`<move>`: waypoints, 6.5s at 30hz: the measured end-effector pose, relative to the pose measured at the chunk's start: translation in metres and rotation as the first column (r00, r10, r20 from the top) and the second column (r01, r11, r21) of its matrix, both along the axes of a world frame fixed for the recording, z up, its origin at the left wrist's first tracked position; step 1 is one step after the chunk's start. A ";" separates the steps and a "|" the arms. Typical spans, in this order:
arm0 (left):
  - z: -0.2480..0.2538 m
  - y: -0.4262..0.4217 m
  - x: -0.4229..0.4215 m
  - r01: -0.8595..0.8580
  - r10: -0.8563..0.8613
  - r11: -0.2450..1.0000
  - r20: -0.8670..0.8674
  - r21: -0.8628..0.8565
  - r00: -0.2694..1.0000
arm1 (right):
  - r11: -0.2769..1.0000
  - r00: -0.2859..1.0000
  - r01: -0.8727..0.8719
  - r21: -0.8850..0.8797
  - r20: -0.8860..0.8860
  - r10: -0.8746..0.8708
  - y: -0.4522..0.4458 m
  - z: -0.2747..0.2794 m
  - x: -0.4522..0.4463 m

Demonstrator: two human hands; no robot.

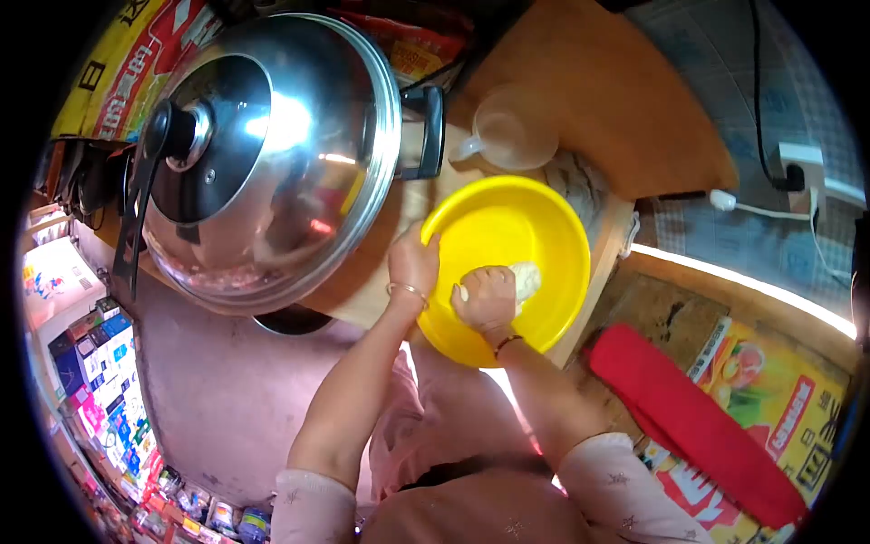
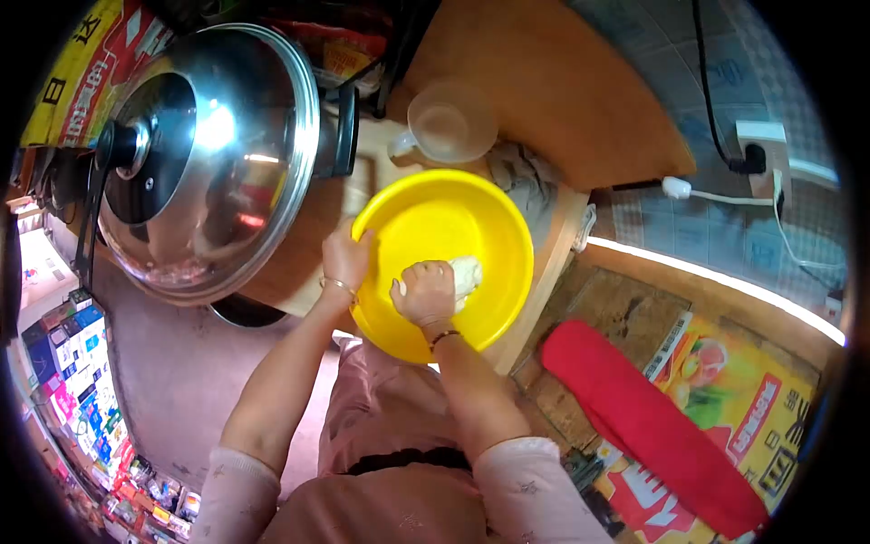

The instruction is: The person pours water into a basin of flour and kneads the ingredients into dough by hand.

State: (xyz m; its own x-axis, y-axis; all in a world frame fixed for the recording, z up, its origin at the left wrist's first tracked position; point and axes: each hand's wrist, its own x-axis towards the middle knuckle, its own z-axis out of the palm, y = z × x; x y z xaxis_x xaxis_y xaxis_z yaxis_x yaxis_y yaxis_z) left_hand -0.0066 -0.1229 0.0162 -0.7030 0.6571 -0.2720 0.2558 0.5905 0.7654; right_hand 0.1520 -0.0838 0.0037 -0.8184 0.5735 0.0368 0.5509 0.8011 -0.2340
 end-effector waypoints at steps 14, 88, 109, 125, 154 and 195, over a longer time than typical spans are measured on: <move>0.007 0.007 -0.003 -0.017 0.016 0.998 0.010 0.058 1.000 | 0.985 0.997 -0.043 -0.169 0.052 0.052 0.046 -0.033 -0.075; 0.004 0.002 -0.004 -0.004 0.005 1.000 -0.073 0.011 0.997 | 0.841 0.824 -0.325 -0.432 0.307 0.476 0.021 0.013 -0.037; 0.004 0.003 -0.006 0.012 -0.012 1.000 -0.010 0.023 1.000 | 0.994 0.962 -0.098 0.048 0.262 0.083 0.069 -0.054 -0.034; -0.003 0.002 -0.004 0.113 -0.112 0.993 -0.044 0.027 0.993 | 0.552 0.549 0.830 -0.080 -0.057 -0.834 0.095 -0.014 -0.063; 0.015 -0.017 -0.005 0.106 -0.116 0.974 -0.039 -0.202 0.992 | 0.985 0.993 0.114 -0.127 -0.012 -0.116 -0.008 0.002 -0.015; 0.003 -0.020 0.000 0.064 -0.064 0.997 0.005 0.045 0.998 | 0.994 0.998 0.062 -0.087 -0.012 -0.063 -0.022 0.012 0.009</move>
